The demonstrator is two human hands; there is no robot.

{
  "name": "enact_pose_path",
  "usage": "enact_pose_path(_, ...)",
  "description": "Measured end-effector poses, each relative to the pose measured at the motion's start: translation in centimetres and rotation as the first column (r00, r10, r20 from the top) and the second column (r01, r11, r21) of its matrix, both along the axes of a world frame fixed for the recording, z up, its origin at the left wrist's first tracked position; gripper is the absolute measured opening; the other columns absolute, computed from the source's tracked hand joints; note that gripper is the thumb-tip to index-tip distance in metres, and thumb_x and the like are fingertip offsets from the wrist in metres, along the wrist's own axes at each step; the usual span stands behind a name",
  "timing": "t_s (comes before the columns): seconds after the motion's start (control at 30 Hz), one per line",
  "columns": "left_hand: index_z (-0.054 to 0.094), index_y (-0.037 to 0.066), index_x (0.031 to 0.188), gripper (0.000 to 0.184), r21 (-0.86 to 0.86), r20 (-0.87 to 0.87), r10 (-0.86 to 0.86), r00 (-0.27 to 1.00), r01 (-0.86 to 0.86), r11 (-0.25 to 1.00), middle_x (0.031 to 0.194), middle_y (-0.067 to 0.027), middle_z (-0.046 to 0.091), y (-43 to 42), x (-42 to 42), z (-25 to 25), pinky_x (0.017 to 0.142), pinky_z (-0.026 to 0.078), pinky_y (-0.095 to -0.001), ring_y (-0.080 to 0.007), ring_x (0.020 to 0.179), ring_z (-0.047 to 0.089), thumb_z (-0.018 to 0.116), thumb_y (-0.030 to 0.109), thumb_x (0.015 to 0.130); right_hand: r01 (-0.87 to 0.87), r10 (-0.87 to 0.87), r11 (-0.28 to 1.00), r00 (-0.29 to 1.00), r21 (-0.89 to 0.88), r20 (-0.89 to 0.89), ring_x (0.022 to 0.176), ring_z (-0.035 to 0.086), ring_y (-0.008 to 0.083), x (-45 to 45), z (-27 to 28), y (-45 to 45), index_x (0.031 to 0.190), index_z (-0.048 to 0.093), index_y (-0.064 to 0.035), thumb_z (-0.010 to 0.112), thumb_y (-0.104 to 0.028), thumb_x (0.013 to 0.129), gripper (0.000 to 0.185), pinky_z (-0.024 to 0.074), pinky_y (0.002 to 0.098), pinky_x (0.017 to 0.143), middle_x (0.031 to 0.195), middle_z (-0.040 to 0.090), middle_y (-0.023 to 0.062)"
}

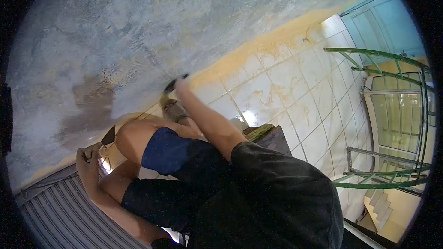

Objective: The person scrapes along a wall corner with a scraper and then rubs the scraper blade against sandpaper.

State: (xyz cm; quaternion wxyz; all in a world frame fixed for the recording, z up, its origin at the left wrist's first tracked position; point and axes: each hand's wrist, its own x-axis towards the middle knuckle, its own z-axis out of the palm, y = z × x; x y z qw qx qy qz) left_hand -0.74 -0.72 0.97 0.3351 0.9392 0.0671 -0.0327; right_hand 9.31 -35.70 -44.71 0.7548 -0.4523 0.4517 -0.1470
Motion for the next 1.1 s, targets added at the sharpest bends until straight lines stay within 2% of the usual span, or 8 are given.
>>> enact_pose_path(0.03,0.043,0.002,0.079,0.035,-0.017,0.018,-0.002,1.000,0.003,1.000,0.073,-0.0009,0.041,0.3,-0.2,-0.3,0.066,0.037,-0.0240,-0.0118,0.070,0.036,0.073,0.017,0.086,0.219,-0.215,0.966,0.976,-0.134,0.042,0.084,0.060,0.0299,2.0,-1.9,-2.3,0.108,0.059,0.0052,0.049,-0.008,0.085,0.028,0.0495,0.0386,0.078,0.095,0.064,0.0164)
enact_pose_path(0.07,0.043,0.002,0.079,0.035,-0.022,0.018,-0.005,1.000,0.005,1.000,0.073,-0.0009,0.041,0.9,-0.4,-0.9,0.066,0.037,-0.0240,-0.0118,0.070,0.036,0.073,0.017,0.086,0.034,-0.035,0.999,0.998,-0.017,-0.058,0.089,0.059,0.0292,0.7,-0.3,-7.7,0.118,0.057,0.0059,0.046,-0.006,0.086,0.036,0.0490,0.0376,0.082,0.103,0.063,0.0165)
enact_pose_path(0.1,0.044,0.001,0.081,0.034,-0.085,0.030,-0.016,0.999,0.019,0.996,0.076,-0.0032,0.047,1.8,-0.6,-1.5,0.068,0.040,-0.0258,-0.0129,0.071,0.040,0.073,0.018,0.086,0.170,-0.126,0.967,0.966,-0.189,0.226,0.095,0.057,0.0236,-1.6,5.9,-11.5,0.105,0.058,0.0013,0.046,-0.002,0.082,0.026,0.0486,0.0376,0.083,0.103,0.061,0.0109)
enact_pose_path(0.13,0.045,0.000,0.083,0.034,-0.149,0.048,-0.024,0.999,0.031,0.988,0.079,-0.0054,0.053,2.5,-0.9,-1.7,0.070,0.042,-0.0275,-0.0139,0.072,0.044,0.073,0.019,0.086,0.175,-0.156,0.952,0.983,-0.250,0.094,0.096,0.058,0.0241,-2.0,7.5,-14.4,0.107,0.058,0.0007,0.047,-0.001,0.080,0.029,0.0487,0.0386,0.086,0.104,0.061,0.0102)
enact_pose_path(0.3,0.050,-0.003,0.089,0.033,0.022,0.076,-0.055,0.996,0.054,0.998,0.098,-0.0181,0.065,3.6,-2.1,-1.1,0.079,0.047,-0.0352,-0.0227,0.082,0.058,0.073,0.020,0.085,-0.175,0.076,0.951,0.931,0.256,0.357,0.103,0.062,0.0326,-10.7,18.0,-24.8,0.112,0.058,0.0043,0.045,0.005,0.084,0.031,0.0485,0.0432,0.096,0.110,0.064,0.0157)
enact_pose_path(0.6,0.051,-0.002,0.087,0.030,-0.033,0.128,-0.132,0.983,0.137,0.990,0.084,-0.0170,0.064,5.6,-3.9,-2.9,0.071,0.047,-0.0373,-0.0239,0.073,0.057,0.074,0.017,0.084,-0.315,0.110,0.868,0.875,0.383,0.471,0.112,0.061,0.0297,-18.7,30.1,-19.5,0.126,0.052,0.0012,0.062,-0.005,0.090,0.037,0.0505,0.0424,0.098,0.121,0.062,0.0172)
enact_pose_path(0.83,0.051,-0.001,0.084,0.027,-0.052,0.202,-0.119,0.972,0.132,0.990,0.073,-0.0136,0.058,6.0,-5.1,-3.3,0.066,0.046,-0.0361,-0.0217,0.067,0.052,0.074,0.013,0.081,-0.510,0.304,0.825,0.764,0.244,0.569,0.105,0.064,0.0282,-16.4,37.7,-14.2,0.120,0.056,0.0003,0.066,-0.005,0.088,0.034,0.0531,0.0432,0.093,0.114,0.065,0.0148)
enact_pose_path(1.1,0.050,0.000,0.080,0.034,0.019,0.310,-0.081,0.947,0.080,0.997,0.069,-0.0173,0.055,8.7,-6.0,-5.8,0.062,0.046,-0.0374,-0.0282,0.063,0.051,0.078,0.019,0.076,-0.448,0.365,0.893,0.655,-0.048,0.661,0.097,0.064,0.0227,-11.7,47.8,-10.7,0.111,0.061,-0.0018,0.065,-0.005,0.089,0.022,0.0531,0.0379,0.086,0.106,0.066,0.0098)
